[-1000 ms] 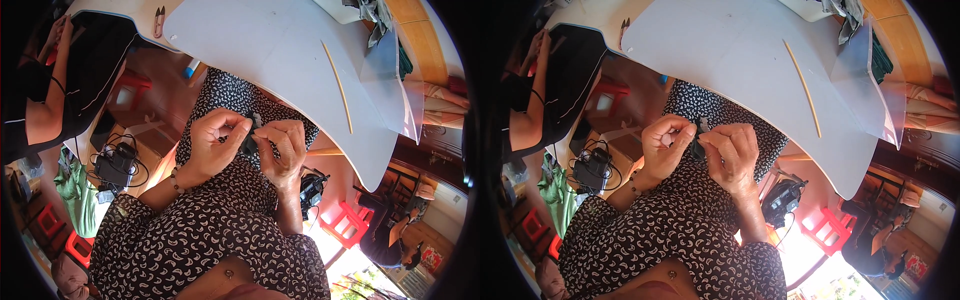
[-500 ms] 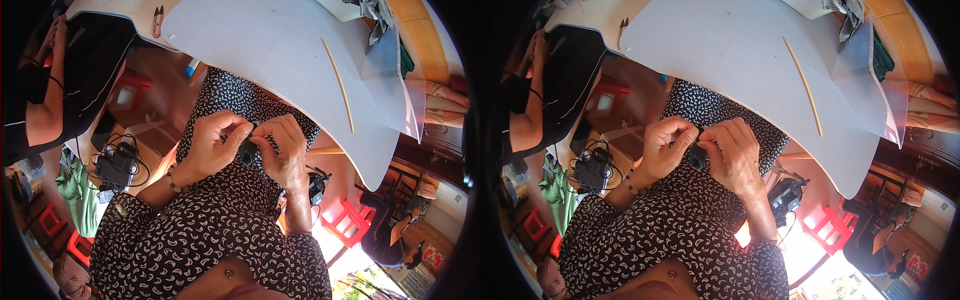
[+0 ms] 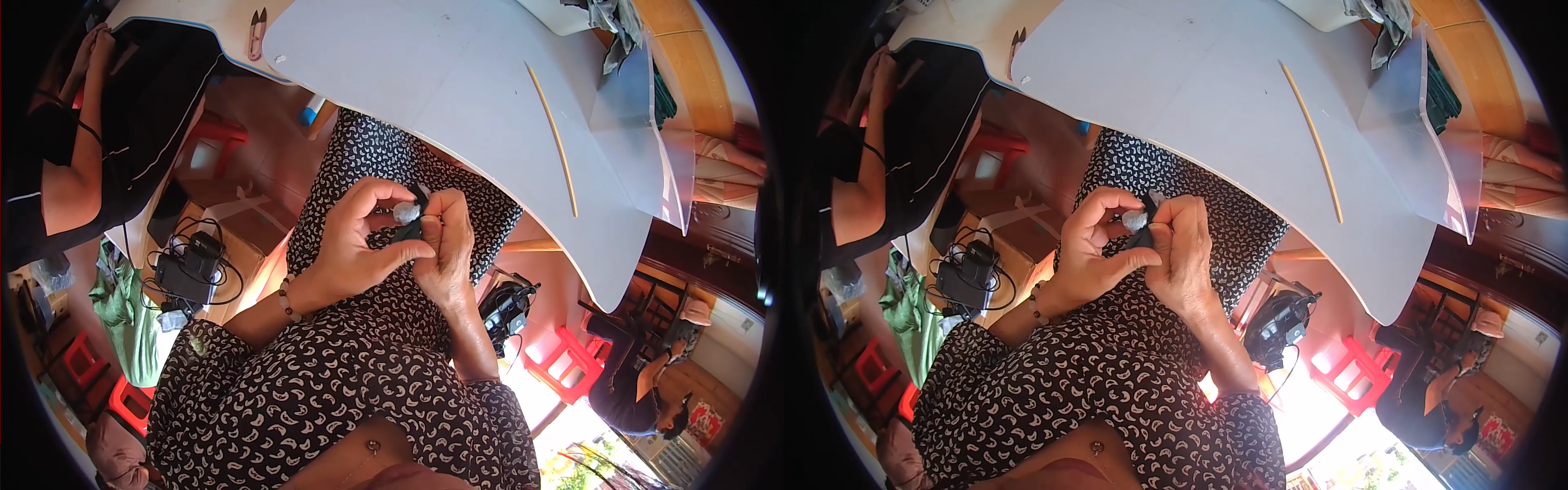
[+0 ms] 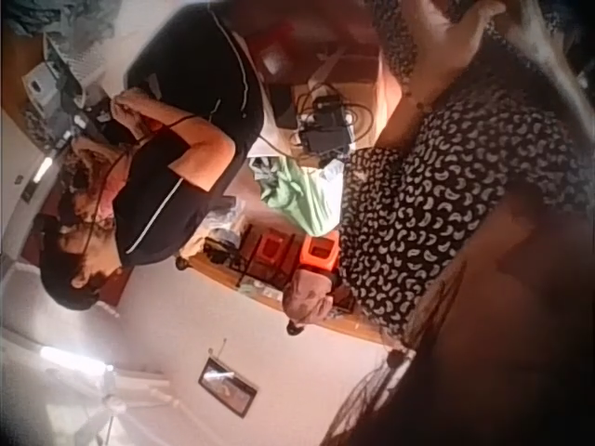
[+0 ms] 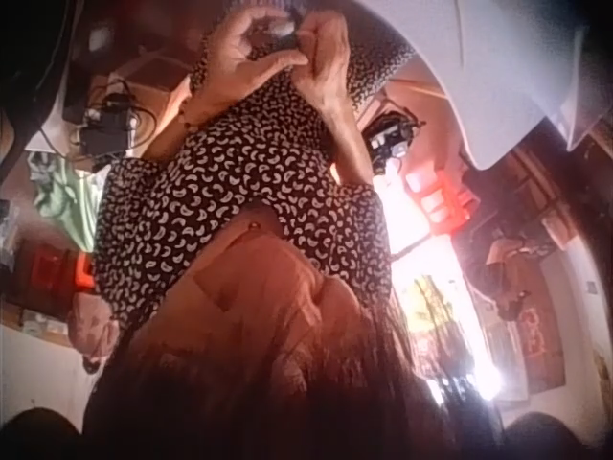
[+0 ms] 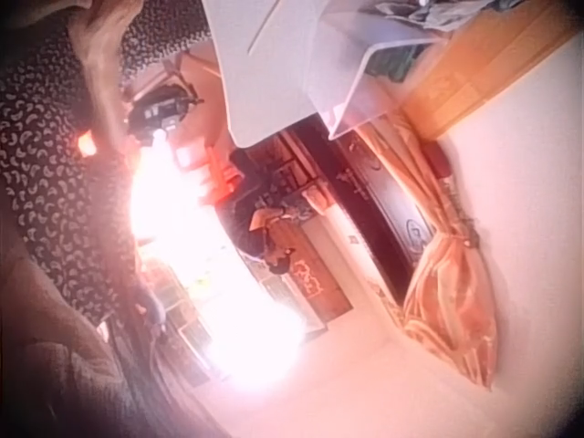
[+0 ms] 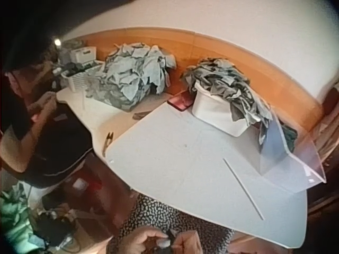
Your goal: Applying finish to the edges of green leather pieces and folding them to create components for a larger item.
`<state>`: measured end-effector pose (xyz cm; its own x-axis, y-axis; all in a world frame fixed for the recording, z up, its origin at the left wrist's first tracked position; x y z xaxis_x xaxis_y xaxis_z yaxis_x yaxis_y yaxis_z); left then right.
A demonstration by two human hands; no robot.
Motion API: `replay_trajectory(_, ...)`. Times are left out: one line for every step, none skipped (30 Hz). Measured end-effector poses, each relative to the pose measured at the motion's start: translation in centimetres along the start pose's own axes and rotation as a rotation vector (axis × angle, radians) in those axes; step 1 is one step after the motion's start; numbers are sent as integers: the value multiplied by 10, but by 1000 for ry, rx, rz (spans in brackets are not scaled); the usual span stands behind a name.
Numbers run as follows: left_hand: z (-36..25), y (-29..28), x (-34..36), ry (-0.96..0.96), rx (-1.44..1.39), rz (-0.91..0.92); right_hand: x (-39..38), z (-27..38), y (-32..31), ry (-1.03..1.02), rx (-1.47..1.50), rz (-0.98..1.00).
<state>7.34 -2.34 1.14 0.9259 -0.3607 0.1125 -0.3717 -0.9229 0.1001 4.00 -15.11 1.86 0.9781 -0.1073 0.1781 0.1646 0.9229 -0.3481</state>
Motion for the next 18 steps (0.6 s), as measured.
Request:
replay_trajectory(4, -2, -2, 1, -1, 1, -1, -2, 2, 16, 26, 15)
replay_trajectory(13, -6, -4, -62, -51, -2, -2, -6, 0, 68, 72, 23)
replay_trajectory(19, -8, -6, -124, -102, -6, -3, -6, -3, 69, 73, 24)
replay_trajectory(16, -11, -5, -119, -139, -17, -5, -16, -1, 193, 195, 75)
replay_trajectory(14, -14, -5, -119, -140, -16, -9, -25, 2, 318, 315, 123)
replay_trajectory(15, -15, -5, -145, -114, 18, -13, -30, 3, 323, 362, 141)
replay_trajectory(15, -16, -5, -171, -88, 52, -13, -30, 2, 324, 362, 141)
replay_trajectory(13, -19, -4, -170, -89, 52, -15, -33, 6, 391, 515, 167)
replay_trajectory(14, -19, -3, -220, -63, 88, -18, -35, 11, 459, 669, 192)
replay_trajectory(17, -19, -3, -271, -38, 125, -18, -34, 10, 459, 669, 192)
replay_trajectory(17, -20, -4, -271, -37, 123, -22, -35, 15, 550, 870, 207)
replay_trajectory(18, -21, -4, -286, -10, 135, -26, -35, 21, 640, 1073, 220)
replay_trajectory(20, -21, -5, -302, 17, 147, -26, -36, 22, 641, 1073, 222)
replay_trajectory(19, -20, -5, -302, 16, 147, -27, -35, 26, 656, 1170, 254)
replay_trajectory(18, -18, -3, -294, -34, 135, -28, -33, 30, 671, 1267, 285)
replay_trajectory(17, -16, -2, -285, -84, 122, -29, -36, 31, 671, 1266, 284)
replay_trajectory(15, -14, -1, -286, -83, 122, -29, -40, 31, 663, 1266, 255)
replay_trajectory(10, -13, 1, -275, -30, 114, -29, -43, 30, 655, 1266, 226)
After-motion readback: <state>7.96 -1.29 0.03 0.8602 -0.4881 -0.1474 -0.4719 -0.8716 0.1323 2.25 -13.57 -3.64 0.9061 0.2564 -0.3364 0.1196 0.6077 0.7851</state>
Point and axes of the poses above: each hand's wrist, its own x-axis towards the middle knuckle, its own y-axis out of the palm, z = x × y, the point moved 9 cm from there along x, towards the middle knuckle, and after that the axes turned 6 degrees about x, right-handed, at the moved point
